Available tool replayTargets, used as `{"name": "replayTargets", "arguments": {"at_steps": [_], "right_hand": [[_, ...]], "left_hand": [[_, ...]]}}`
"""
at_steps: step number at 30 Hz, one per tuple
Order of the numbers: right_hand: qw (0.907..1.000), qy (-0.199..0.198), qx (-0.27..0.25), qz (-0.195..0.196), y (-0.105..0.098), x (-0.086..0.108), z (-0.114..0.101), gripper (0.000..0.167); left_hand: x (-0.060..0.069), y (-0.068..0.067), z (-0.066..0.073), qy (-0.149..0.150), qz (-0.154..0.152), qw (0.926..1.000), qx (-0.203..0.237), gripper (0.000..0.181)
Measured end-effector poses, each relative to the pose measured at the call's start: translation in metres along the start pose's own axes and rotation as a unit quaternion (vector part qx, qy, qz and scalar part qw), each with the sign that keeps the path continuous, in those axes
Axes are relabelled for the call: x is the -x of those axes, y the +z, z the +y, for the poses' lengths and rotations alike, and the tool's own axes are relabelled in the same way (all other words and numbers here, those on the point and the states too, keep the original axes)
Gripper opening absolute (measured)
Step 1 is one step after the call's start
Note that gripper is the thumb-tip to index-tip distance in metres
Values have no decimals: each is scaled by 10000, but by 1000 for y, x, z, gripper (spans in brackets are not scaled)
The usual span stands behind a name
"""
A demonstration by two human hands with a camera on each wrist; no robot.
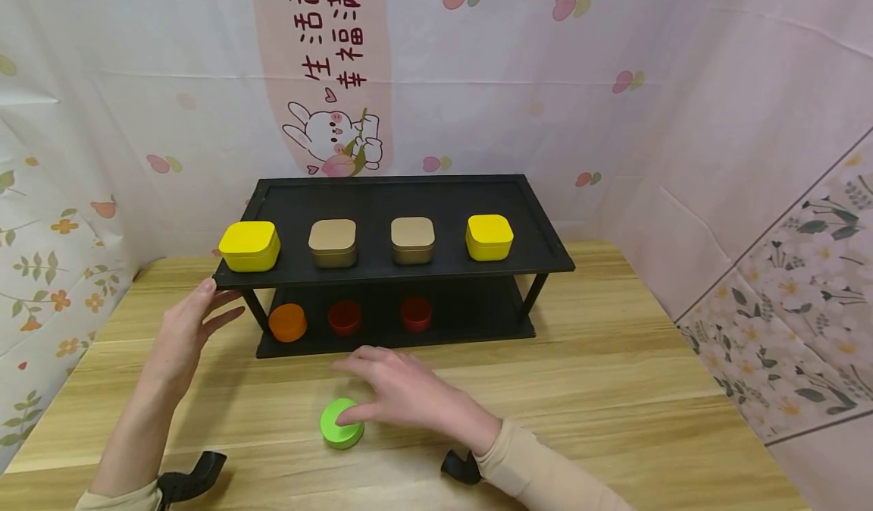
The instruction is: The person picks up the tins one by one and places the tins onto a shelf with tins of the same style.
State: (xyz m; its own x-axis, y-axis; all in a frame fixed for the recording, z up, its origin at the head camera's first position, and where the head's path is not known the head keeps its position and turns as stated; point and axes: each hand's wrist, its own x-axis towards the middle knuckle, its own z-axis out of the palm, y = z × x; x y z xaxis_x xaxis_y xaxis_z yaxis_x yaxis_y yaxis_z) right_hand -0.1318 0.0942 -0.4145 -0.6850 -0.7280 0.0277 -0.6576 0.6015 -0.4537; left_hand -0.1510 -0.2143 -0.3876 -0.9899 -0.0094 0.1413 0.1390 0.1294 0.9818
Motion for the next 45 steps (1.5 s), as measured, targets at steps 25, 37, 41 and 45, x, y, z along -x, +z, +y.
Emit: {"name": "replayTargets", "arguments": {"at_steps": [25, 37, 41, 45], "right_hand": [[9987, -369, -13, -364, 18, -2, -4, 60], [9977, -454, 103, -494, 20, -1, -4, 56], [9974, -438, 121, -565, 20, -1, -4, 56], [9971, -447, 166, -596, 20, -1, -4, 56]], "left_hand": [[0, 1, 0, -51, -4, 10000, 17, 59], [0, 0, 1, -162, -10, 9999, -61, 60], [0, 0, 1, -175, 17, 9998, -39, 60], [0, 0, 1, -135, 30, 9999, -16, 60]]}}
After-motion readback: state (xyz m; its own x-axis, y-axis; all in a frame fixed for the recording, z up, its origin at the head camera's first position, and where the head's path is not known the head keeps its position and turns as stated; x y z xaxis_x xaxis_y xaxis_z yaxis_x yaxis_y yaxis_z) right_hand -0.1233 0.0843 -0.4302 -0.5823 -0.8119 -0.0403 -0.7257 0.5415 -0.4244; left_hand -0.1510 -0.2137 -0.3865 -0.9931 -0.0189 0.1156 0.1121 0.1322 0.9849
